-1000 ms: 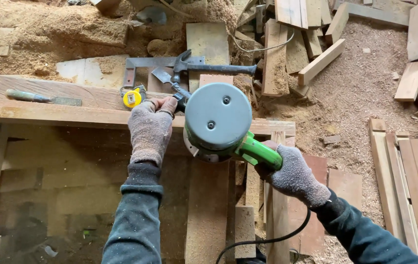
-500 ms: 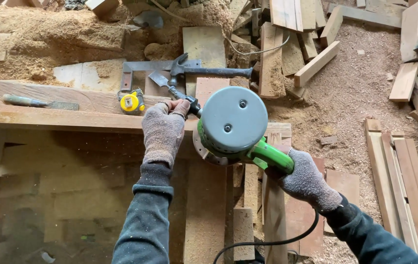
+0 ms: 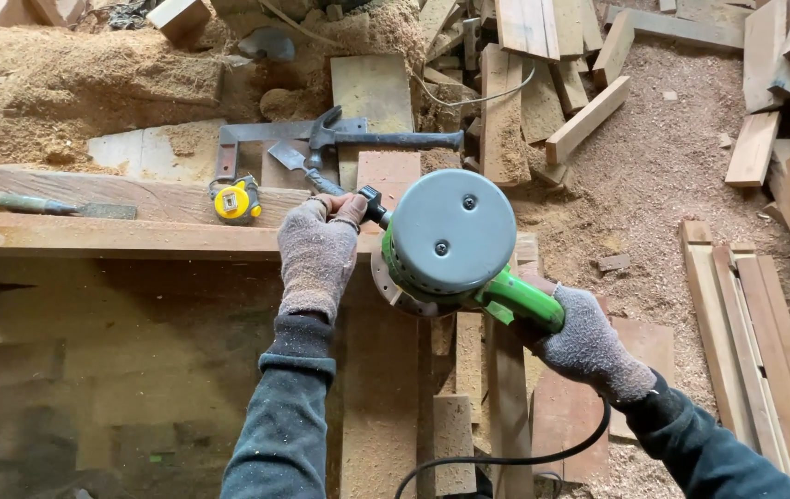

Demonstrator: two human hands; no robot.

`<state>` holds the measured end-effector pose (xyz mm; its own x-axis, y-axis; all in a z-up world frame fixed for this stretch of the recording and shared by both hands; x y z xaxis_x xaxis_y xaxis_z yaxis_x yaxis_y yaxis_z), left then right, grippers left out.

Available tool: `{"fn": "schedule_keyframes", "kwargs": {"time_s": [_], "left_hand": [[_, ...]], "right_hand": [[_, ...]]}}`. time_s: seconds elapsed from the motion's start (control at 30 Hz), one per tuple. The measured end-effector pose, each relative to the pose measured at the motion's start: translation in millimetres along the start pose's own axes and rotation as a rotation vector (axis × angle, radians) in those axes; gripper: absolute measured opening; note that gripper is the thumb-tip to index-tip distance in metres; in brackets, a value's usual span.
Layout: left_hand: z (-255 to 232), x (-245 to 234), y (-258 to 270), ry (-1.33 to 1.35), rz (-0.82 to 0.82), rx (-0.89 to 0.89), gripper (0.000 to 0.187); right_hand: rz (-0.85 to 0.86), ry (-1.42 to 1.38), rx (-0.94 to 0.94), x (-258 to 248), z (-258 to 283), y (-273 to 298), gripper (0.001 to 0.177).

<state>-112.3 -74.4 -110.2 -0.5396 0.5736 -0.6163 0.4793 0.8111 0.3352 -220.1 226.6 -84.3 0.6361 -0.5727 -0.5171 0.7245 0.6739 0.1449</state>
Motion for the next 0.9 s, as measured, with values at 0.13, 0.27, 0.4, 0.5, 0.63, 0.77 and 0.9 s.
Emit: {"fn": "schedule_keyframes", "kwargs": {"time_s": [0.13,0.27,0.4,0.5,0.63,0.77,0.9], "left_hand": [[-3,5,3,-0.018,0.01,0.013,0.029],[-5,13,5,-0.045,0.004,0.026,0.028],[-6,19,6,-0.075,0.006,0.029,0.027],[-9,23,9,-0.071,0.009,0.039,0.026],[-18,26,16,-0.002,0.026,0.042,0.026],[-18,35,9,-0.015,0.023,0.06,0.024],[-22,43,9,-0.025,-0.011,0.113,0.021]], "right_hand": [[-0.002,0.004,0.023,-5,-9,2,0.024],[-0.013,-0.012,0.001,-13,-37,4,0.021],[-0.02,-0.018,-0.017,-17,-37,6,0.022],[-0.016,-0.031,-0.009,-21,-45,7,0.024],[-0.024,-0.035,0.003,-26,-44,8,0.023],[-0.025,-0.06,0.017,-30,-41,12,0.023],[-0.037,-0.034,0.018,-36,-47,15,0.025]]}}
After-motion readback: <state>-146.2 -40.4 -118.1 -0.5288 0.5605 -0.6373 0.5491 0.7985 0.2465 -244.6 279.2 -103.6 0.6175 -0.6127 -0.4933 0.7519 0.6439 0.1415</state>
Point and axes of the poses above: each hand's wrist, its own y-axis away from the middle knuckle, its own x-axis out of the palm, z = x × y, the point moved 3 cm from there along -y, towards the middle knuckle, and after that the axes turned 7 degrees about -y, right-handed, at the moved point
